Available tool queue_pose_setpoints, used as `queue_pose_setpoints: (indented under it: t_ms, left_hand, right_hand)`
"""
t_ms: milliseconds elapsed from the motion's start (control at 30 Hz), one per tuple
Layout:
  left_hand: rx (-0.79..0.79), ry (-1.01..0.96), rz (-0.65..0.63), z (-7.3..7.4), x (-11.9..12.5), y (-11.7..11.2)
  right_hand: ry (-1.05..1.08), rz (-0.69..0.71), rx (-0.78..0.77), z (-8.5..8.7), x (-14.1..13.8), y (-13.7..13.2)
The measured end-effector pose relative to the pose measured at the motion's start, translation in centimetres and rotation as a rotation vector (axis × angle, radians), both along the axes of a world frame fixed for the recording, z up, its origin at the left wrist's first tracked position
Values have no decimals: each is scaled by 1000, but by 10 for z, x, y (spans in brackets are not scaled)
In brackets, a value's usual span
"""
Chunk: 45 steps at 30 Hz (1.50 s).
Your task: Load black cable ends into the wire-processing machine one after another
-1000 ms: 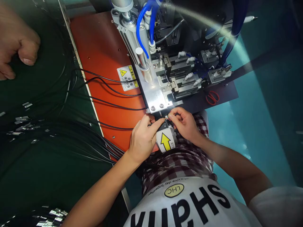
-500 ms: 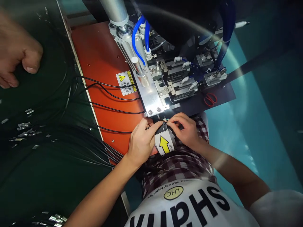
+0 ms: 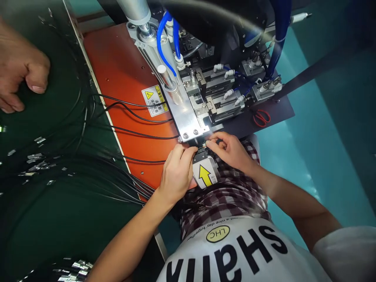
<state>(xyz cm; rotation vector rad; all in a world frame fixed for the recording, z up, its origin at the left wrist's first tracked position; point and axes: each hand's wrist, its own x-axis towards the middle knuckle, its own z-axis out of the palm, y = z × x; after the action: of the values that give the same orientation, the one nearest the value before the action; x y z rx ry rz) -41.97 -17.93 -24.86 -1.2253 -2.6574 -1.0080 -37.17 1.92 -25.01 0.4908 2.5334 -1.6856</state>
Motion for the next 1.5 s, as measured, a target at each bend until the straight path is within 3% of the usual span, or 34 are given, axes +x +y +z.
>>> queue_pose_setpoints:
  t_ms: [167,367,567,667,767,833,967,1167,1233,1367,1433,1500]
  left_hand:
    - [-40,28,-39,1,-1,-2]
    - [-49,62,-70,0,-4,-2]
    - [-165,220,44,9,2,-2]
    - [-152,187,26,8,4,-3]
    - [-65,70,-14,3,2,-4]
    - [-25,31,-5,2,1,-3]
    - [1,-16,64,6,3,-5]
    - [-75,49,64,8,16,-26]
    - [-104,106,50,3,20,-31]
    - [-168,200,30,-4,24,-36]
    - [-180,210,28,-5,26,-36]
    - [-172,203,38,-4,28,-36]
  right_hand:
    - [141,-117,14,-1,1,-16]
    - [183,-116,115,1,4,-14]
    - [-212,-10,-362,-16,4,0]
    - [-13,-60,-163,-11,13,3]
    - [153,-6,47,-5,20,2]
    - [94,-12,-40,-5,19,2]
    - [-97,-80,-408,-8,9,1]
    - [-249,-61,-625,-5,-3,1]
    - [-222,-49,-594,-3,-2,2]
    - [-70,-7,-260,-1,2,4]
    - [-106,-30,-292,-1,2,4]
    - [-195,-71,-445,-2,0,4]
